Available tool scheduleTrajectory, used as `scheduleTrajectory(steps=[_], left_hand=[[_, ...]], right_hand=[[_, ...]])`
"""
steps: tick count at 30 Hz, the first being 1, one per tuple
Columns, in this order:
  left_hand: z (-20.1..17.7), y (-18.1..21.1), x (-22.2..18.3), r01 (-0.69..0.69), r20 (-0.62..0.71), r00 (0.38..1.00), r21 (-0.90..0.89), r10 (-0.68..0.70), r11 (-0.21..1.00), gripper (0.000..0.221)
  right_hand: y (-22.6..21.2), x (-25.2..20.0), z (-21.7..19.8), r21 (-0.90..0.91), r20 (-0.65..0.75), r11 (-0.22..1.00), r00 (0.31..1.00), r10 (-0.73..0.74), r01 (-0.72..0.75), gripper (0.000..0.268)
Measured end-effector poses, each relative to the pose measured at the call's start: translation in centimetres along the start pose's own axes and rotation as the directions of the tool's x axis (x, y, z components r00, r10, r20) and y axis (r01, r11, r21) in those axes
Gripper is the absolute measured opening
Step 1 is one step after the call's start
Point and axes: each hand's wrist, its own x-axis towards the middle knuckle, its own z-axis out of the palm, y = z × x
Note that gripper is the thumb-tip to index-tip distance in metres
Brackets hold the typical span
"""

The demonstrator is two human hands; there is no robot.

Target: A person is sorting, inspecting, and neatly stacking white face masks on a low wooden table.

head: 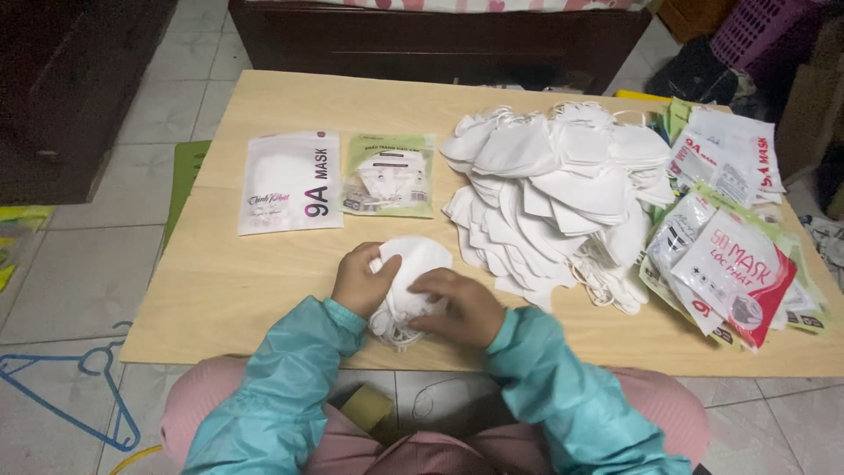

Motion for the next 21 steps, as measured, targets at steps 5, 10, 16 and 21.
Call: scheduleTrajectory(steps=[5,10,16,21], left_hand=[[1.2,0.9,-0.4,0.171,0.050,0.985,-0.162,-0.165,0.972,0.027],[2.9,-0.9,-0.4,0.195,0.061,0.981,-0.242,-0.186,0.950,0.031],[2.5,-3.6,0.8,0.045,0.065,0.997,0.079,-0.050,0.996,0.028],[2.0,-2.3,0.9,0.054,0.040,0.997,0.256,-0.067,0.965,0.033]], right_hand=[[5.0,-0.5,-8.8,-0.372,-0.232,0.921,0.972,0.027,-0.115,0.031],[8.6,-2.1,-15.7,-0.827,-0.402,0.455,0.913,-0.069,-0.330,0.032],[11.4,-3.0,-18.5,-0.827,-0.448,0.281,0.873,0.194,-0.487,0.047],[11.0,-2.9,-19.1,-0.824,-0.427,0.326,0.886,0.182,-0.464,0.038]])
